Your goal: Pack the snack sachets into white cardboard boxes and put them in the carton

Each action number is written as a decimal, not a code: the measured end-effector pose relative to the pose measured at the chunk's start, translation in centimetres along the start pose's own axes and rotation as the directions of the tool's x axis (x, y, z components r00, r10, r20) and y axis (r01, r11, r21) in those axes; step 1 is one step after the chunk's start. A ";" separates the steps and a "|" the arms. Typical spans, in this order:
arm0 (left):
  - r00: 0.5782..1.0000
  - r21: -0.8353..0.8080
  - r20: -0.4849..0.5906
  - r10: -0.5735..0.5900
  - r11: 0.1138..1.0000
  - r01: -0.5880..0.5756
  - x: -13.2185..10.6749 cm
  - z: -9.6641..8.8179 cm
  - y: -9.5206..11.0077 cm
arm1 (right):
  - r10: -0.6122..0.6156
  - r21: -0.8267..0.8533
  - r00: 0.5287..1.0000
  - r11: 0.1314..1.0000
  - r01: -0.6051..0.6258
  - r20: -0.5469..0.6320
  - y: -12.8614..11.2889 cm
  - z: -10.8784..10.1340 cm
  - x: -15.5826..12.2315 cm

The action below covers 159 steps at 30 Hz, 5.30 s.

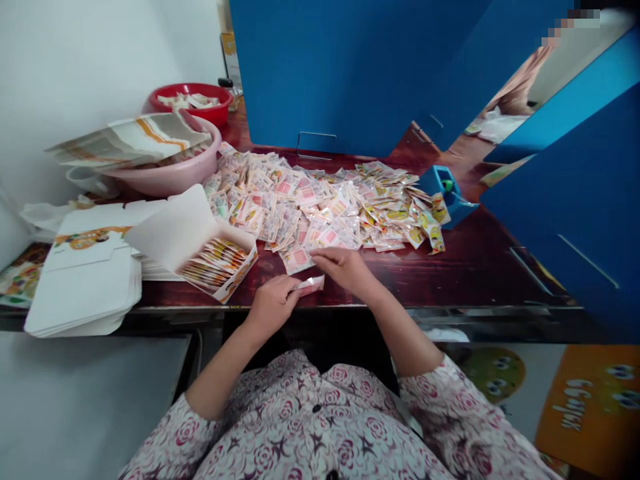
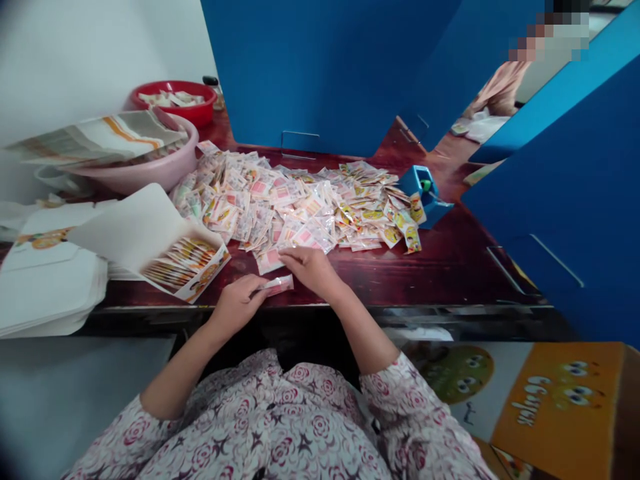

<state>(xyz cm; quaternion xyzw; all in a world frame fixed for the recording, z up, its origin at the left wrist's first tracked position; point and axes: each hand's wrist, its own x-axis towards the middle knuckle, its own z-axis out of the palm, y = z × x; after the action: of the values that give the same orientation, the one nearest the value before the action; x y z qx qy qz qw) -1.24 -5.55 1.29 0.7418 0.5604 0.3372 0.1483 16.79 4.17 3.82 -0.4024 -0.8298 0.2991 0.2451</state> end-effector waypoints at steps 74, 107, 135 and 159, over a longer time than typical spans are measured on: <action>0.978 -0.138 0.044 0.205 0.971 -0.197 1.4 1.2 0.0 | 0.064 -0.140 0.989 0.989 -0.045 0.134 2.5 -1.8 -2.3; 0.987 -0.187 0.097 0.132 0.976 -0.112 1.5 0.2 -0.8 | -0.082 -0.609 0.956 0.754 0.245 0.283 3.9 -3.2 2.6; 0.970 -0.110 0.013 0.245 0.964 -0.242 1.2 0.5 -1.2 | 0.009 -0.220 0.954 0.974 0.060 0.300 0.7 -2.3 -0.6; 0.990 -0.229 0.137 0.044 0.973 -0.011 2.2 0.5 -0.6 | -0.098 -0.714 0.915 0.596 0.368 0.391 2.7 -6.0 4.8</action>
<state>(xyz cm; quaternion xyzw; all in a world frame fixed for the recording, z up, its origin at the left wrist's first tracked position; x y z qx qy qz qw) -1.05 -3.22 1.35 0.7496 0.4959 0.3477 0.2669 19.40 11.22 6.89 -0.3020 -0.9500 -0.0626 -0.0485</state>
